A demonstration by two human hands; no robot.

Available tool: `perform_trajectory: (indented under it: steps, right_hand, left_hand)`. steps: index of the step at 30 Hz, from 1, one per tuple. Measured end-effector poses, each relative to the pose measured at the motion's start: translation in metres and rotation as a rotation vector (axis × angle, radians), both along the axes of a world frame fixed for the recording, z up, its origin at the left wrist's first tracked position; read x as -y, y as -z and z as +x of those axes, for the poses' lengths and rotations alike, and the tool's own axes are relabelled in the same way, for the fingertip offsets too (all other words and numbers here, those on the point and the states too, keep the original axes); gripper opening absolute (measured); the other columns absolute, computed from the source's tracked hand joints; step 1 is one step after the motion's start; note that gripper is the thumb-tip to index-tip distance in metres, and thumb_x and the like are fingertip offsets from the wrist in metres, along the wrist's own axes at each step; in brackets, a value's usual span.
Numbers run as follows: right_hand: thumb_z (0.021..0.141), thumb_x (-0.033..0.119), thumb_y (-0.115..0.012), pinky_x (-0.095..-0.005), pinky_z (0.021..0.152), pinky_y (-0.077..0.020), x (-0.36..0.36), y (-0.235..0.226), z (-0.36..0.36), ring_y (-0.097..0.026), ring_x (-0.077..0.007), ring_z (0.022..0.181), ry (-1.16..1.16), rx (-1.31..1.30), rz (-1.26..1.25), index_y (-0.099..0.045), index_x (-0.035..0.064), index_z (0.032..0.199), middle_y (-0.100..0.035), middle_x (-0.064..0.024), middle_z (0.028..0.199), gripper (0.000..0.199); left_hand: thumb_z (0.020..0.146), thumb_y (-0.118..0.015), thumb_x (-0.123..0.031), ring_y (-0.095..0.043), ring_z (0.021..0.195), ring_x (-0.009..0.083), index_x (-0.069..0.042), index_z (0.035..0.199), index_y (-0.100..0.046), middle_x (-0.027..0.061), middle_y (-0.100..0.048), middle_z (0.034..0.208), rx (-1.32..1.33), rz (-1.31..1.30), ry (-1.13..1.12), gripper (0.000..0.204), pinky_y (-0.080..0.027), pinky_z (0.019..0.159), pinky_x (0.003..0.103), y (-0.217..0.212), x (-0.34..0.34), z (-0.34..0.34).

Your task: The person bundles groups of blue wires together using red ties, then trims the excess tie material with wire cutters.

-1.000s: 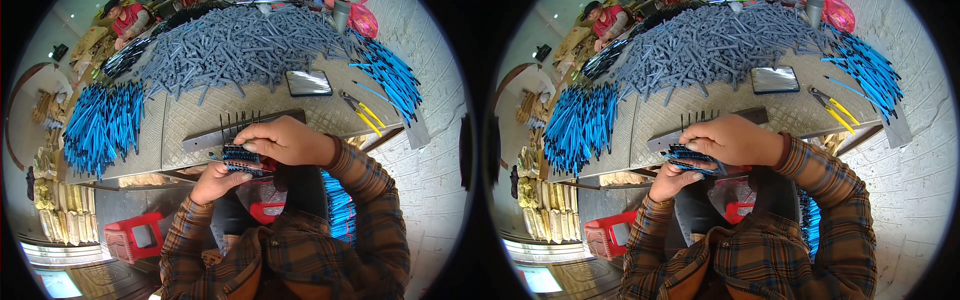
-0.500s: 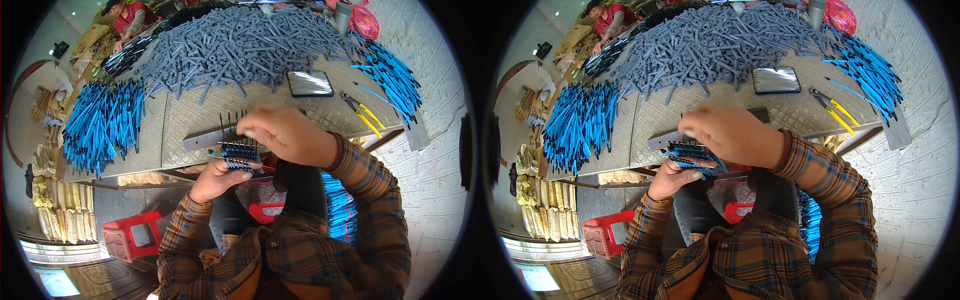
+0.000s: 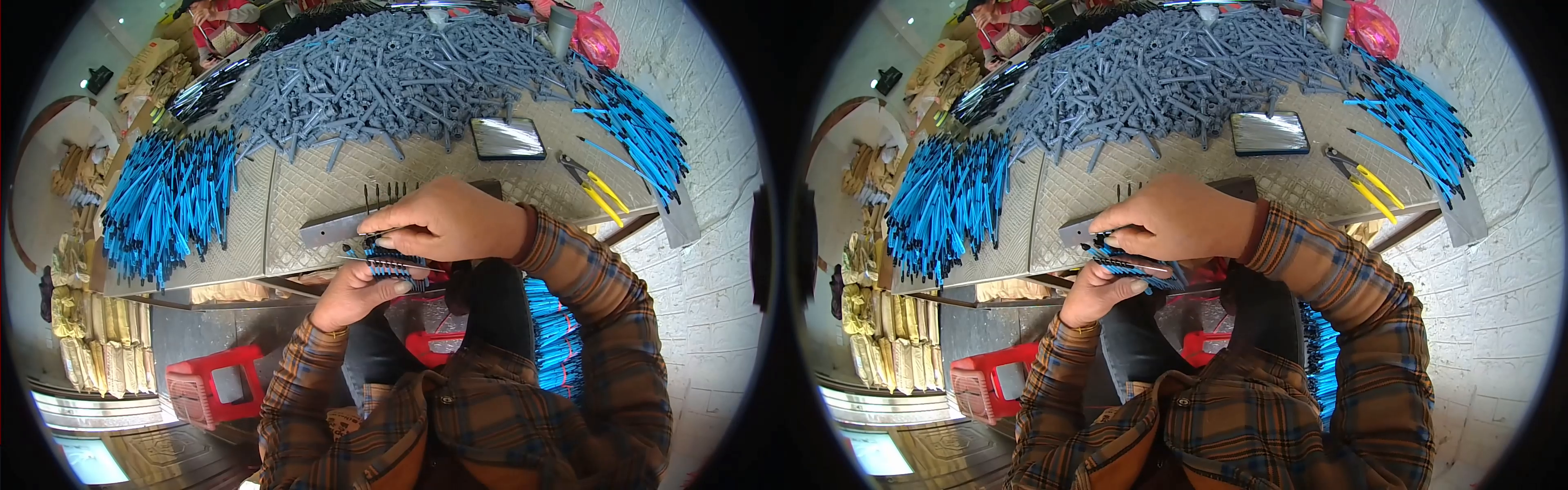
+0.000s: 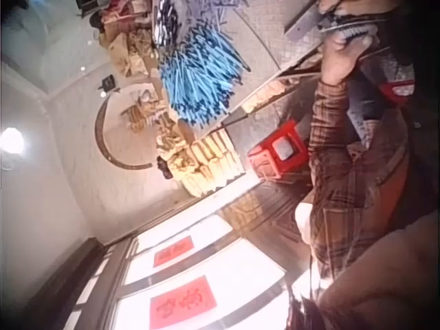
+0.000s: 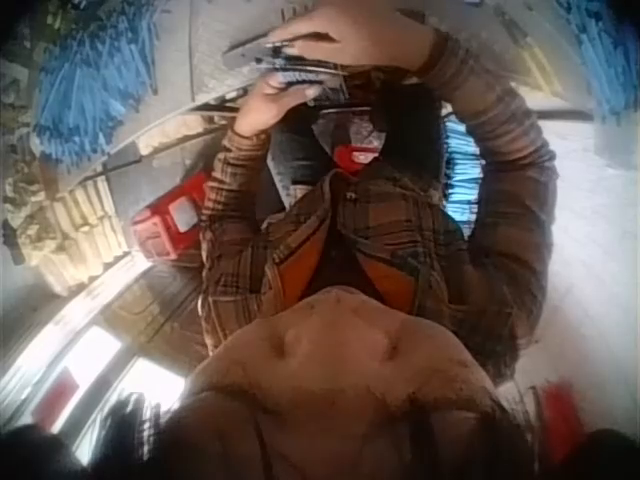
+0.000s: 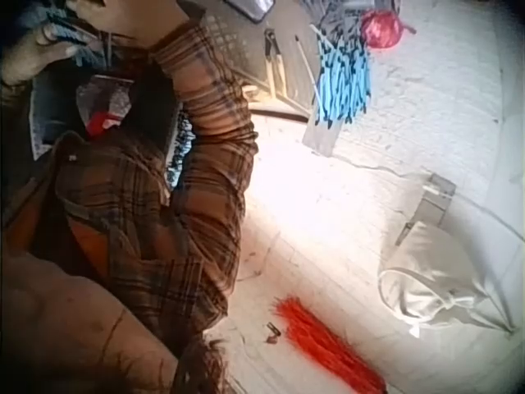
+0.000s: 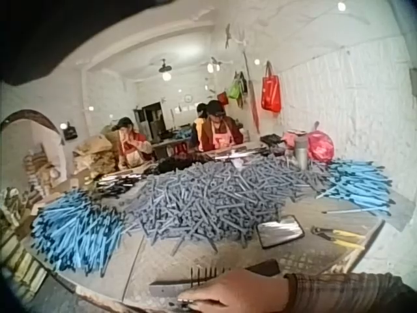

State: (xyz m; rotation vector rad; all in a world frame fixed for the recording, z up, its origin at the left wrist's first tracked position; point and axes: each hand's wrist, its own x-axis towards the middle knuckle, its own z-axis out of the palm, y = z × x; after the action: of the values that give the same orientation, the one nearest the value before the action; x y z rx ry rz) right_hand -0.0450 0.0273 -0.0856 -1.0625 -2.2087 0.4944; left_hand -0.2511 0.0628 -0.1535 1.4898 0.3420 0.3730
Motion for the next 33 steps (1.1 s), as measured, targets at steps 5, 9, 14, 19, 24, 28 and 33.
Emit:
perform_trajectory:
  steps: [5,9,14,19,24,28,33]
  right_hand:
    - [0.083,0.017,-0.060,-0.0317,0.056,-0.0448,-0.002,-0.004,0.003,-0.060,-0.0256,0.064,0.013,-0.002,-0.185,-0.063,0.0097,0.108,-0.063,-0.0142,0.081,0.027]
    - [0.084,0.017,-0.058,-0.0318,0.060,-0.0454,-0.005,0.001,0.007,-0.062,-0.0256,0.068,-0.044,-0.051,-0.184,-0.063,0.0096,0.110,-0.064,-0.0141,0.082,0.027]
    - [0.085,0.019,-0.057,-0.0329,0.061,-0.0458,-0.006,-0.003,0.007,-0.061,-0.0276,0.070,-0.126,-0.022,-0.145,-0.062,0.0094,0.111,-0.063,-0.0127,0.080,0.028]
    - [0.086,0.020,-0.056,-0.0343,0.061,-0.0458,-0.004,-0.009,0.007,-0.060,-0.0291,0.070,-0.180,0.050,-0.058,-0.061,0.0105,0.113,-0.062,-0.0116,0.079,0.029]
    - [0.086,0.020,-0.054,-0.0350,0.059,-0.0452,-0.002,-0.010,0.006,-0.059,-0.0289,0.069,-0.189,0.027,-0.025,-0.060,0.0115,0.114,-0.061,-0.0113,0.078,0.029]
    - [0.086,0.020,-0.054,-0.0356,0.059,-0.0449,0.001,-0.018,0.007,-0.059,-0.0291,0.069,-0.154,0.133,-0.026,-0.060,0.0124,0.114,-0.061,-0.0111,0.077,0.029]
    - [0.086,0.019,-0.053,-0.0366,0.058,-0.0448,0.004,-0.026,0.007,-0.059,-0.0294,0.068,-0.133,0.223,0.003,-0.059,0.0138,0.115,-0.061,-0.0110,0.077,0.031]
  left_hand:
    - [0.088,-0.054,-0.004,-0.056,0.098,0.0125,-0.003,0.107,-0.061,0.0052,-0.064,0.104,0.101,-0.048,-0.049,0.021,-0.043,0.087,0.027,0.006,0.001,-0.002]
    - [0.088,-0.053,-0.004,-0.056,0.099,0.0142,-0.001,0.107,-0.061,0.0072,-0.064,0.103,0.150,-0.082,-0.056,0.020,-0.043,0.088,0.029,0.008,0.001,-0.002]
    - [0.089,-0.053,-0.006,-0.056,0.098,0.0148,-0.001,0.108,-0.060,0.0086,-0.064,0.102,0.136,-0.063,-0.047,0.021,-0.043,0.088,0.029,0.012,0.000,-0.006]
    - [0.089,-0.054,-0.008,-0.057,0.099,0.0157,0.000,0.112,-0.057,0.0100,-0.064,0.102,0.130,-0.070,-0.031,0.025,-0.043,0.087,0.030,0.012,-0.002,-0.008]
    - [0.089,-0.054,-0.010,-0.058,0.099,0.0175,0.000,0.115,-0.054,0.0122,-0.064,0.102,0.146,-0.134,-0.010,0.028,-0.043,0.087,0.031,0.008,-0.001,-0.009]
    - [0.089,-0.054,-0.011,-0.058,0.098,0.0189,0.000,0.116,-0.053,0.0132,-0.064,0.101,0.195,-0.121,0.008,0.029,-0.043,0.088,0.032,0.013,-0.002,-0.008]
    - [0.089,-0.053,-0.011,-0.058,0.098,0.0198,0.000,0.116,-0.053,0.0131,-0.065,0.100,0.230,-0.137,0.005,0.029,-0.043,0.089,0.034,0.015,-0.001,-0.006]
